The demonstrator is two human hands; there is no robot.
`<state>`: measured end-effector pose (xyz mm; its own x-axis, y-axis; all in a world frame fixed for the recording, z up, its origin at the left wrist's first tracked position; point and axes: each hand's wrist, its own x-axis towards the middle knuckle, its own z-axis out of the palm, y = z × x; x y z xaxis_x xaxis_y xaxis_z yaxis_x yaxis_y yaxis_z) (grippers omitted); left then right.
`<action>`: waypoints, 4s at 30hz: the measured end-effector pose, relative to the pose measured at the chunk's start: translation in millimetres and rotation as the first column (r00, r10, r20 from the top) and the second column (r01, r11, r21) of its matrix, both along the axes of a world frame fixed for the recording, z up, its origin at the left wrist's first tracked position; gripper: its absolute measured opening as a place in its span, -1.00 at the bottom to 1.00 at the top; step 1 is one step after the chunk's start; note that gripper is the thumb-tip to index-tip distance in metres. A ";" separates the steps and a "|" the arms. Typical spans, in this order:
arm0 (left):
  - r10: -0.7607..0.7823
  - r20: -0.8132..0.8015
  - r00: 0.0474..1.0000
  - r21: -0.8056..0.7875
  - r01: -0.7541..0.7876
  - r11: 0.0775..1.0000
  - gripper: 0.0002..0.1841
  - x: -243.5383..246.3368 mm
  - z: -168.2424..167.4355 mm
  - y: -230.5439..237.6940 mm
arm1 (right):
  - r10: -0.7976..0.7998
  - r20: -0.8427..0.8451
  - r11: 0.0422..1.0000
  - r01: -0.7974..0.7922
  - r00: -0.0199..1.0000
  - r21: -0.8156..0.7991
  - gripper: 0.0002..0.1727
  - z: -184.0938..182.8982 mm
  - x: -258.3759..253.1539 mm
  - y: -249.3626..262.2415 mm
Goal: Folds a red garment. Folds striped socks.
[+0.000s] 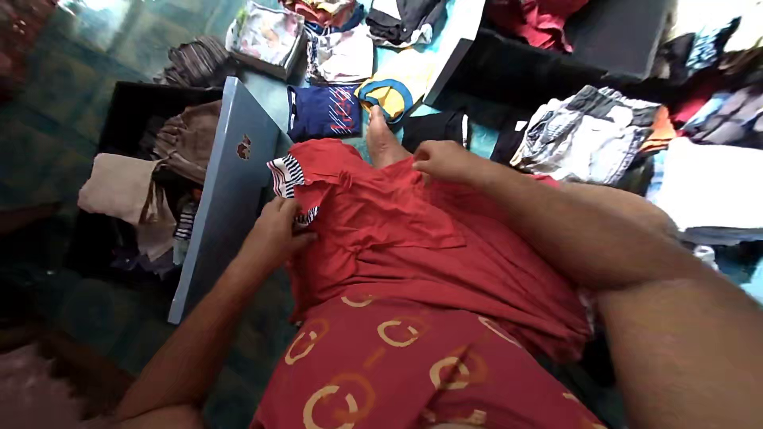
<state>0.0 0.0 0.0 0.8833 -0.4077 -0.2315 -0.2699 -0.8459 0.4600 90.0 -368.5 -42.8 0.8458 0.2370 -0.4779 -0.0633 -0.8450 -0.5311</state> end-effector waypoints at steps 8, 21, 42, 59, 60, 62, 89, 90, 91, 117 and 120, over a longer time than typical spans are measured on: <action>0.562 -0.272 0.782 -0.036 -0.591 0.806 -0.61 42.3 7.0 29.6 | 0.189 0.042 0.982 -0.188 0.981 -0.036 -0.69 -61.3 49.2 -3.0; 0.406 -0.519 0.752 0.146 -0.389 0.909 -0.45 183.5 -15.0 -18.1 | -0.410 -0.541 0.295 0.668 0.734 0.684 -0.52 -20.7 37.4 -47.6; 0.147 -0.794 0.590 -0.289 -0.578 0.763 -0.67 108.3 3.1 9.4 | -0.094 -0.346 0.417 0.353 0.934 0.838 -0.72 7.2 42.7 -71.7; 0.430 -0.356 0.830 -0.497 -0.558 0.665 -0.88 113.5 153.6 44.7 | -0.356 0.018 0.649 0.233 0.934 0.724 -0.83 125.0 69.4 -49.5; 0.449 -0.283 0.847 -0.529 -0.529 0.664 -0.95 113.1 165.2 42.2 | -0.364 0.054 0.675 0.223 0.930 0.704 -0.85 136.4 71.7 -47.3; 0.504 -0.121 0.855 -0.574 -0.474 0.667 -0.94 107.2 179.2 34.9 | -0.375 0.088 0.668 0.204 0.923 0.716 -0.85 153.9 72.1 -42.9; 0.653 -0.450 0.609 -0.146 -0.772 0.619 -0.81 -26.4 24.2 17.4 | -0.146 -0.212 0.953 0.195 0.966 0.233 -0.52 9.0 -44.1 -32.8; 0.649 -0.502 0.571 -0.096 -0.783 0.614 -0.81 -28.1 8.8 18.1 | -0.122 -0.251 0.967 0.172 0.960 0.187 -0.55 0.5 -46.8 -31.0; 0.645 -0.532 0.550 -0.077 -0.789 0.609 -0.81 -28.7 -3.8 20.2 | -0.103 -0.281 0.976 0.152 0.954 0.157 -0.58 -6.1 -47.9 -28.8; 0.479 -0.588 0.652 -0.269 -0.716 0.644 -0.94 53.1 -5.3 26.9 | 0.163 0.310 0.845 -0.295 0.936 0.446 -0.58 15.0 -20.9 156.9; 0.343 -0.593 0.728 -0.497 -0.666 0.556 -0.89 45.9 -14.1 33.9 | 0.201 0.726 0.777 -0.558 0.658 0.291 -0.66 -5.1 -30.7 152.5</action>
<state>45.9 33.9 -14.1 0.8783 -0.0990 -0.4678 0.4403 -0.2142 0.8719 59.3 -216.1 -48.0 0.6657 0.6390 0.3854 0.6987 -0.3524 -0.6226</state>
